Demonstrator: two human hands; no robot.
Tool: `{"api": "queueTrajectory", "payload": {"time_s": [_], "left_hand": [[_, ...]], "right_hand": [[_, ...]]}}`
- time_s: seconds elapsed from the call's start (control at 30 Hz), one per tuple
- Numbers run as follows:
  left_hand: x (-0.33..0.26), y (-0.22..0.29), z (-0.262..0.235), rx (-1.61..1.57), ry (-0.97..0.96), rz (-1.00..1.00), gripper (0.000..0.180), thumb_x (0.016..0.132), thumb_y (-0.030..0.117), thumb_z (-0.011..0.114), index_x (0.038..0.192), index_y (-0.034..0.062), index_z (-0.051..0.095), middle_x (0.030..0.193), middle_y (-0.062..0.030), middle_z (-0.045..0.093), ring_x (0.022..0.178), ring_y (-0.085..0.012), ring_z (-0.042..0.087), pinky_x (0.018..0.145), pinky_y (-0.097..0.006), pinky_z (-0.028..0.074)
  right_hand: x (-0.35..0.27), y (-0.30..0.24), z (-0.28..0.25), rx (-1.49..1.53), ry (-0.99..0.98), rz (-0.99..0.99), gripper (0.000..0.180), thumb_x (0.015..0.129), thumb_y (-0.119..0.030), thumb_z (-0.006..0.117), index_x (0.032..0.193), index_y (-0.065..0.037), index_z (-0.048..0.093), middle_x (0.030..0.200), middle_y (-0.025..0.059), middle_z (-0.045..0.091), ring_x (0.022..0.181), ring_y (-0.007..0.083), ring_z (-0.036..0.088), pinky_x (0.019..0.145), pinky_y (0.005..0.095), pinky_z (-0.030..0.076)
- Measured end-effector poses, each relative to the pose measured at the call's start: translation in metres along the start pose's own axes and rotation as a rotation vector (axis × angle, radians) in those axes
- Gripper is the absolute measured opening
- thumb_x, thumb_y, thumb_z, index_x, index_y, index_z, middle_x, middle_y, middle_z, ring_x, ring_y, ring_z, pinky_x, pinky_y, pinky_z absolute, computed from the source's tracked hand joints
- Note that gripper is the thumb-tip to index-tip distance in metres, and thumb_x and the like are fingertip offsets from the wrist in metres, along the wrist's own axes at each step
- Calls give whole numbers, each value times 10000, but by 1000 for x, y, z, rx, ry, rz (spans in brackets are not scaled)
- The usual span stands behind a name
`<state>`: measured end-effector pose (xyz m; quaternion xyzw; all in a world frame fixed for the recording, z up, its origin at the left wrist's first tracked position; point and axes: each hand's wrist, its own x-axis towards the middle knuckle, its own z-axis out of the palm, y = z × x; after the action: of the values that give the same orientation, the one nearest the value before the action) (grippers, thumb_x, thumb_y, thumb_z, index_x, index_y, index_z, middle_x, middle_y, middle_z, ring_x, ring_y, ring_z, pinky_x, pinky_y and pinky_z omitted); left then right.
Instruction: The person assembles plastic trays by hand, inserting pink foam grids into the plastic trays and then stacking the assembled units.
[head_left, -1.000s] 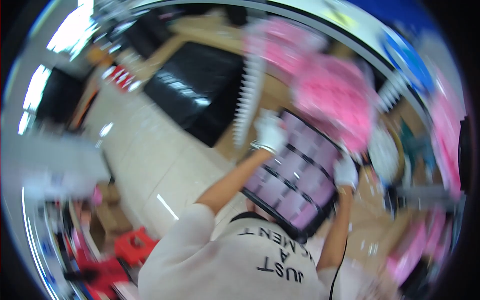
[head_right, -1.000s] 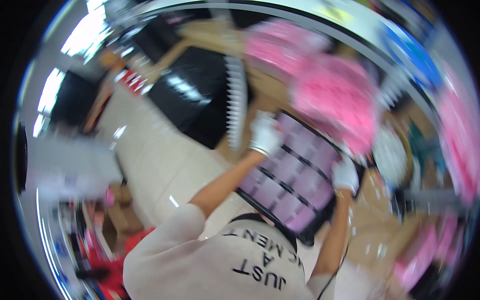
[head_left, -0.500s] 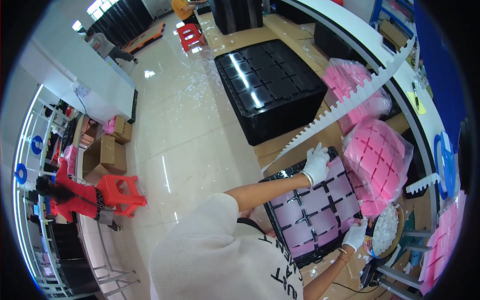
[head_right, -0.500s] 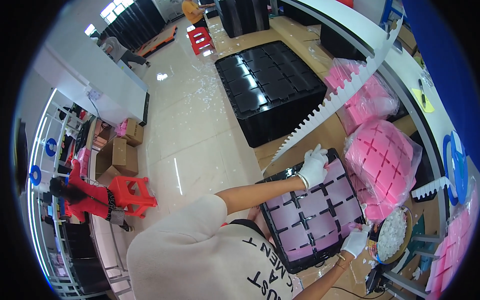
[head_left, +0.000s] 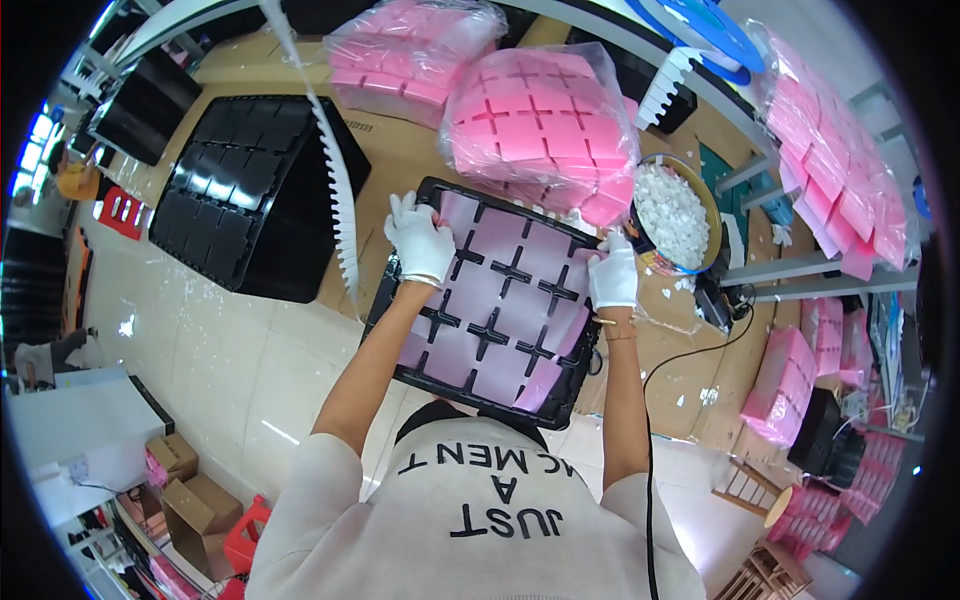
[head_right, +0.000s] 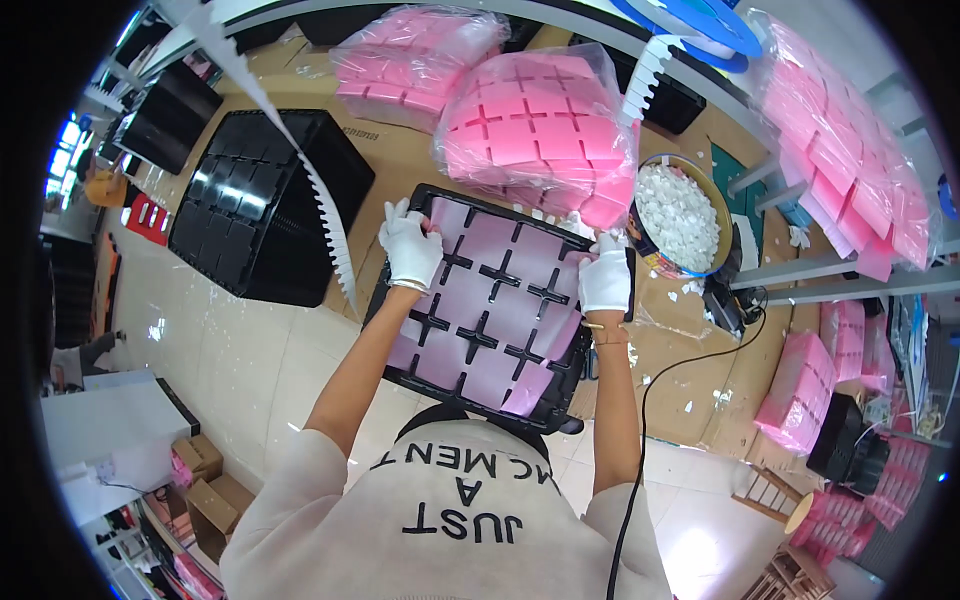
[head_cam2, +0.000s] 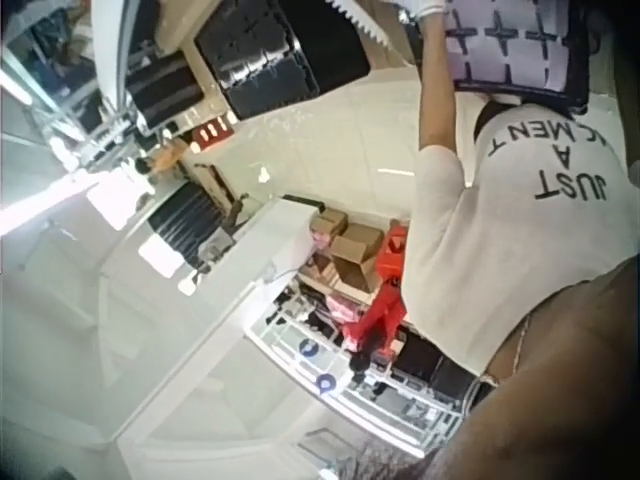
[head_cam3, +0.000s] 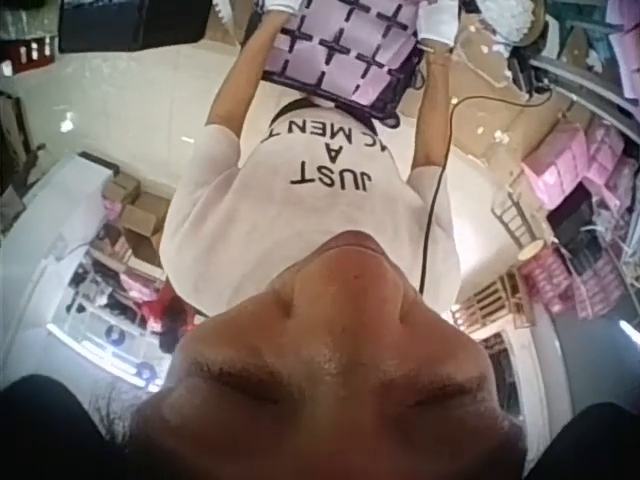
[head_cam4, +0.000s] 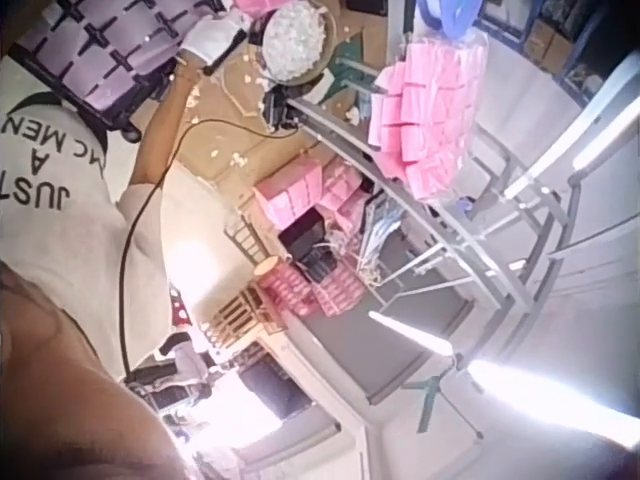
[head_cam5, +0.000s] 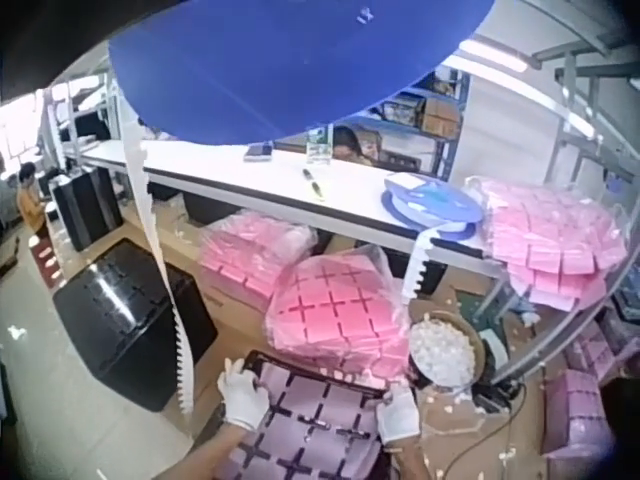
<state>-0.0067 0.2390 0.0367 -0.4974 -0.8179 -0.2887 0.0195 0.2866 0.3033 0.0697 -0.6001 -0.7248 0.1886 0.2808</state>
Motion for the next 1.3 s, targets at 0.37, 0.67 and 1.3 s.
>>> {"api": "queueTrajectory", "payload": {"time_s": [0.37,0.67,1.3], "left_hand": [[-3,12,-10,13,14,-91,343,713,137,733,1015,20,622,1427,-243,426,1387,-430,308,1103,-549,218],[-49,48,-27,87,-219,392,598,810,208,643,1342,-30,505,1476,-216,399,1406,-379,316,1131,-563,181],[-26,35,-7,82,-415,616,668,905,421,560,1418,7,450,1521,-184,364,1424,-310,311,1139,-503,224]], "right_hand": [[-4,6,7,-141,41,-85,463,770,-50,659,1226,-27,579,1185,183,621,1080,349,595,918,419,480],[-57,-63,3,-153,-6,-302,587,737,-79,661,1307,-20,529,1320,158,537,1236,343,499,1031,482,392],[-45,-33,-1,138,-176,93,578,900,-248,573,1360,72,434,1288,315,536,1173,450,532,987,454,441]]}}
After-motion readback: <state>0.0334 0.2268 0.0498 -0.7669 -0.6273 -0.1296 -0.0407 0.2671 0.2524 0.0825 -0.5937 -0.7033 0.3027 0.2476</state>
